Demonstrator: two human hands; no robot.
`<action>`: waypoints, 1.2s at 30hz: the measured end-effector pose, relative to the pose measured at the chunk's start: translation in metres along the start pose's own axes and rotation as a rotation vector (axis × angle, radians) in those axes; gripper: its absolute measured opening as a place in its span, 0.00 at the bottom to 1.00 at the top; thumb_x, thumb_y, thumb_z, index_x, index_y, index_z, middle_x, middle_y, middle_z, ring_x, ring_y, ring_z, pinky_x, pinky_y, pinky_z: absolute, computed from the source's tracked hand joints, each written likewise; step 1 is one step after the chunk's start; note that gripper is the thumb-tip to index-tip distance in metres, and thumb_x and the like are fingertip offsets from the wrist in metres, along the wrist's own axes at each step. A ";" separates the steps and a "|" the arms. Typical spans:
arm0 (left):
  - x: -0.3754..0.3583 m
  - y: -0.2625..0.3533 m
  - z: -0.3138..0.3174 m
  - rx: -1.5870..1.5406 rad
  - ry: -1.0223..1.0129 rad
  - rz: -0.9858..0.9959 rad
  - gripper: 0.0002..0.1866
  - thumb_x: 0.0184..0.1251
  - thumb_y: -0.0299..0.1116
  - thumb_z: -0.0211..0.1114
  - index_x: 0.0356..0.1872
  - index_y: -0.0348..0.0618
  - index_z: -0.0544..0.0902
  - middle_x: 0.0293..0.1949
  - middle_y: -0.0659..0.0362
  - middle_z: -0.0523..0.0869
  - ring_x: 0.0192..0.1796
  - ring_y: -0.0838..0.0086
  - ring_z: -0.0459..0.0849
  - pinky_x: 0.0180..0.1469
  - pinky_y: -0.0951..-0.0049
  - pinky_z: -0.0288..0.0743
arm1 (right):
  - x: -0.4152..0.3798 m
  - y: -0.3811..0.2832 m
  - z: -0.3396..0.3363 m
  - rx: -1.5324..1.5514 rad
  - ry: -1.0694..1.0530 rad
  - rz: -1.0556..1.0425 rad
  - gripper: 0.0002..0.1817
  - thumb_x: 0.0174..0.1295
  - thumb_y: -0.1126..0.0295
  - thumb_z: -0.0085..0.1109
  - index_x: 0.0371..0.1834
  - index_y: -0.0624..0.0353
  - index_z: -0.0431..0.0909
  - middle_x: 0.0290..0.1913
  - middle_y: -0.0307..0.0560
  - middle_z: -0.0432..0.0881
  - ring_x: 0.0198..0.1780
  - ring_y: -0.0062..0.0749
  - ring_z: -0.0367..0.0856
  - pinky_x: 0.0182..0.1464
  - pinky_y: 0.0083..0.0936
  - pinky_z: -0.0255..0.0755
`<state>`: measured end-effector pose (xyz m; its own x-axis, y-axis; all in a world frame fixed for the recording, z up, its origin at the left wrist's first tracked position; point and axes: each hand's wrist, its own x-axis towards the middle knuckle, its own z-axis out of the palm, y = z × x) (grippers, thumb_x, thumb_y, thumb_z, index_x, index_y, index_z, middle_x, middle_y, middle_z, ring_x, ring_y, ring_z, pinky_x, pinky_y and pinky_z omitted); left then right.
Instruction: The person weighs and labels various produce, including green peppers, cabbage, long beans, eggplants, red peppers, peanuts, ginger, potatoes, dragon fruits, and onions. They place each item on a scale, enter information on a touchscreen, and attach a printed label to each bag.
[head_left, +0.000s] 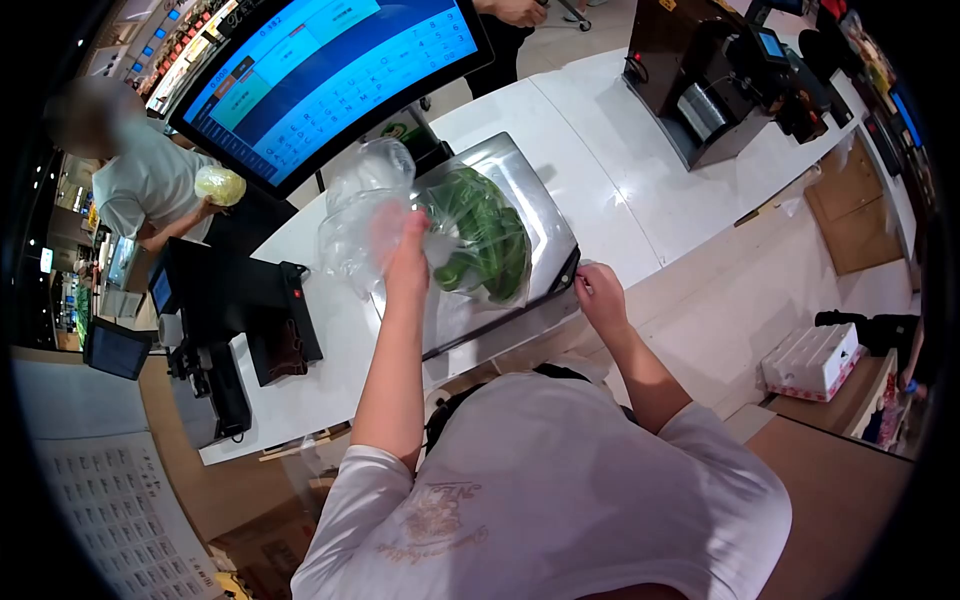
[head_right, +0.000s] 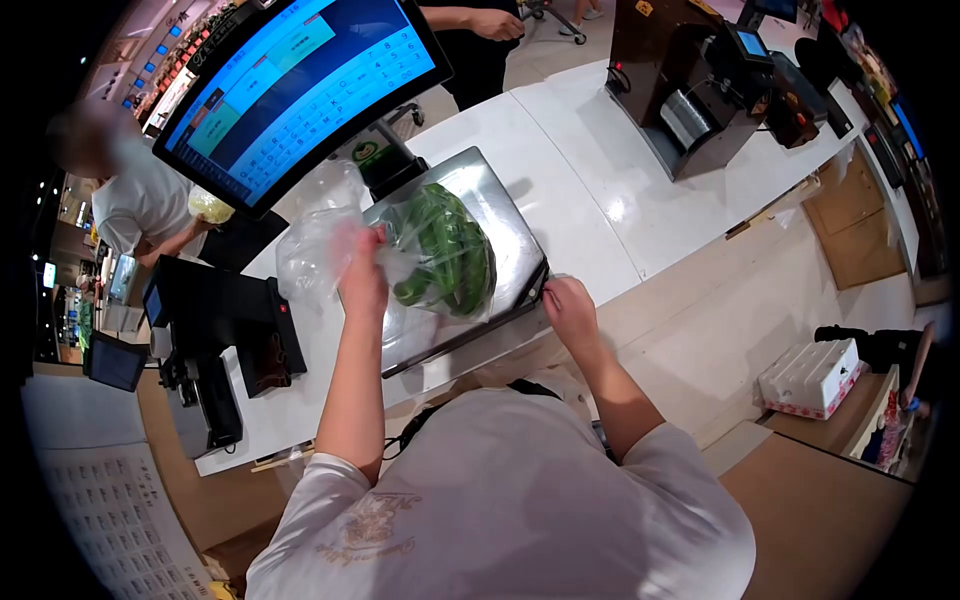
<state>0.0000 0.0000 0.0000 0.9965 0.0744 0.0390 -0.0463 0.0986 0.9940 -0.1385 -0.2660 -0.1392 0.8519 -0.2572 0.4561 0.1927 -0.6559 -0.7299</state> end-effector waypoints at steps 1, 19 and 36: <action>-0.001 0.004 0.006 0.141 0.048 0.056 0.33 0.66 0.49 0.66 0.63 0.37 0.68 0.54 0.52 0.76 0.60 0.65 0.74 0.67 0.62 0.62 | 0.003 -0.002 -0.002 -0.044 0.001 -0.044 0.07 0.54 0.78 0.63 0.37 0.63 0.79 0.36 0.52 0.80 0.41 0.47 0.79 0.45 0.35 0.75; -0.035 0.118 0.039 -0.930 -0.150 0.172 0.23 0.79 0.45 0.46 0.19 0.50 0.59 0.15 0.66 0.54 0.21 0.76 0.53 0.32 0.72 0.57 | 0.097 -0.145 -0.073 1.537 -0.076 0.567 0.06 0.65 0.78 0.56 0.43 0.59 0.74 0.36 0.38 0.78 0.34 0.20 0.76 0.39 0.17 0.72; -0.109 0.180 0.025 -1.074 -0.243 0.345 0.24 0.79 0.45 0.45 0.18 0.50 0.59 0.15 0.67 0.54 0.21 0.78 0.55 0.31 0.75 0.61 | 0.085 -0.225 -0.023 0.742 -0.285 0.049 0.32 0.53 0.66 0.71 0.64 0.56 0.75 0.75 0.60 0.53 0.70 0.58 0.60 0.69 0.42 0.59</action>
<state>-0.1155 -0.0147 0.1770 0.9010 0.0802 0.4263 -0.2383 0.9127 0.3318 -0.1206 -0.1561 0.0753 0.9402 -0.0159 0.3402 0.3405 0.0208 -0.9400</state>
